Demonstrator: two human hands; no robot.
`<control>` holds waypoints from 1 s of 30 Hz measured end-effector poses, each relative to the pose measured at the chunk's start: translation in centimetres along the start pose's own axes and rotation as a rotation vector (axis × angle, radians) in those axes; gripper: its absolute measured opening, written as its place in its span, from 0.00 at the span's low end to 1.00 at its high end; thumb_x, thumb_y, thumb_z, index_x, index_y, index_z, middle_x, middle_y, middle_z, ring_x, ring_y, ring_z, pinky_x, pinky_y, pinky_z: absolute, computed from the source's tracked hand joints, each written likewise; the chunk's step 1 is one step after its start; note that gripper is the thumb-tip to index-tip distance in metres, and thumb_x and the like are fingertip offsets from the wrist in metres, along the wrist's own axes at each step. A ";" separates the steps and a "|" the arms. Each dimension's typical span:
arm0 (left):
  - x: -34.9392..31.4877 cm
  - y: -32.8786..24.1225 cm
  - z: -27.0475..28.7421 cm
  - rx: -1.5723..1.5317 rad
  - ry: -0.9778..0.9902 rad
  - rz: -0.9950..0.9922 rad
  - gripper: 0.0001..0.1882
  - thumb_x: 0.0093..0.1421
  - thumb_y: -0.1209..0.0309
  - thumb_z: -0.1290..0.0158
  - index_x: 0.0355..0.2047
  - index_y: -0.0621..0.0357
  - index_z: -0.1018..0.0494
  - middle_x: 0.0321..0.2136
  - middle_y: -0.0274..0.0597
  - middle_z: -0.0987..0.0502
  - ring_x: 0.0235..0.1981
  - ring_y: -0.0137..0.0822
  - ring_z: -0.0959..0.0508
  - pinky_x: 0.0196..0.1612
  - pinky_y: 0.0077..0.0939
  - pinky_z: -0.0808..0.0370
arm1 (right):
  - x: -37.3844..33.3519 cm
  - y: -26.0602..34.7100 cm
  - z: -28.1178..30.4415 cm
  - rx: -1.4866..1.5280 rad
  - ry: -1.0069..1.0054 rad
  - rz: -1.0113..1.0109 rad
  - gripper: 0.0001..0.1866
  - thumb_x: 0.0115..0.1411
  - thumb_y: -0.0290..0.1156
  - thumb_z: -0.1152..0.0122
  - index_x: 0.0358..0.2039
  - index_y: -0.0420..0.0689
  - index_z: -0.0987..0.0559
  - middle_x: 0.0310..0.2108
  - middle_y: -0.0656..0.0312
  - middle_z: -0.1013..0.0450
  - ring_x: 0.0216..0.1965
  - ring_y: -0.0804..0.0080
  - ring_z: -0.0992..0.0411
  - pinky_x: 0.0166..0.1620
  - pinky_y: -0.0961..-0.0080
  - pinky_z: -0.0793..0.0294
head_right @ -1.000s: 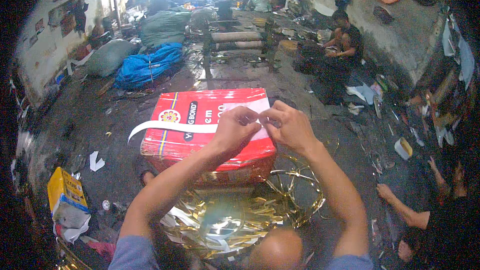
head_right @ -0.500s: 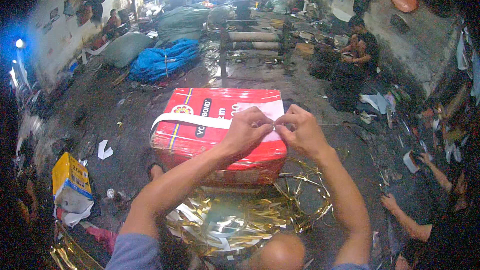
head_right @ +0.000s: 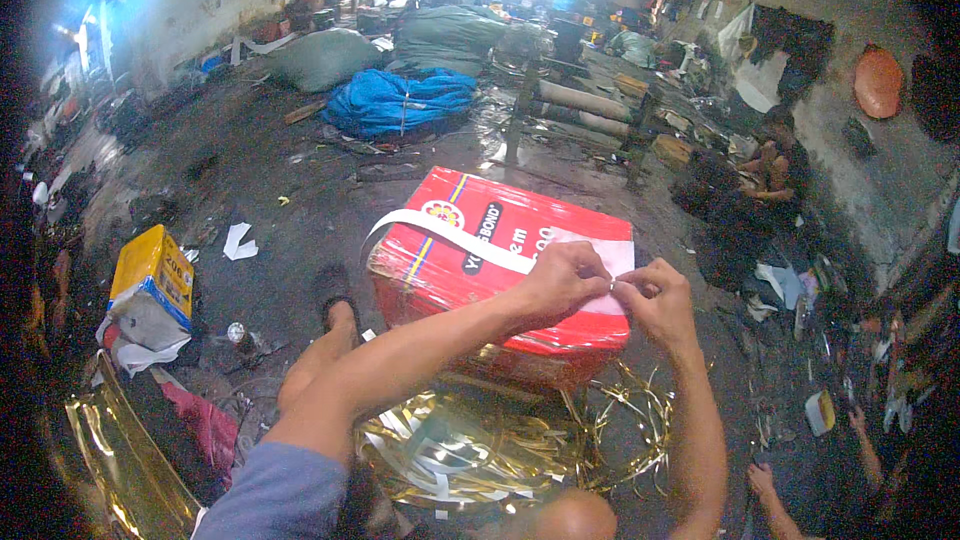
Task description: The person wraps a red rectangular box with a white ribbon and gold decorative strips. They repeatedly pull the ribbon around the box, tuck and adjust the ribbon ends, and place gold strips on top, working by hand without visible tools.
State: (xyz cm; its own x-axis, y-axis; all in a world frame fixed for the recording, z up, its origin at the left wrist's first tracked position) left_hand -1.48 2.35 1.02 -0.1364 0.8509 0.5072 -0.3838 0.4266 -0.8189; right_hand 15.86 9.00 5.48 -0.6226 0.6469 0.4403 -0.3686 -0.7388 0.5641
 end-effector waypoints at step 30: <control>2.0 -1.6 -2.1 -0.004 0.048 -0.123 0.10 0.56 0.70 0.39 0.27 0.67 0.19 0.27 0.54 0.17 0.30 0.43 0.15 0.35 0.36 0.20 | -4.3 -6.4 -6.3 1.381 -0.079 -0.721 0.09 0.72 0.39 0.42 0.33 0.54 0.26 0.13 0.77 0.39 0.06 0.86 0.48 0.07 0.82 0.50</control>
State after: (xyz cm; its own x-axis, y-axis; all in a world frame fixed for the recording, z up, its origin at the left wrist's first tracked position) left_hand 0.79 4.00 2.78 -0.0447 0.8059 0.5904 -0.3912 0.5297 -0.7526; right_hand 16.57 9.72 -4.45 -0.5470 0.8161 -0.1866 0.3622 0.4316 0.8262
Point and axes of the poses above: each hand's wrist, its own x-axis towards the middle knuckle, its own z-axis out of the back of the hand, y = z × x, the point moved 5 cm from there along x, towards the middle knuckle
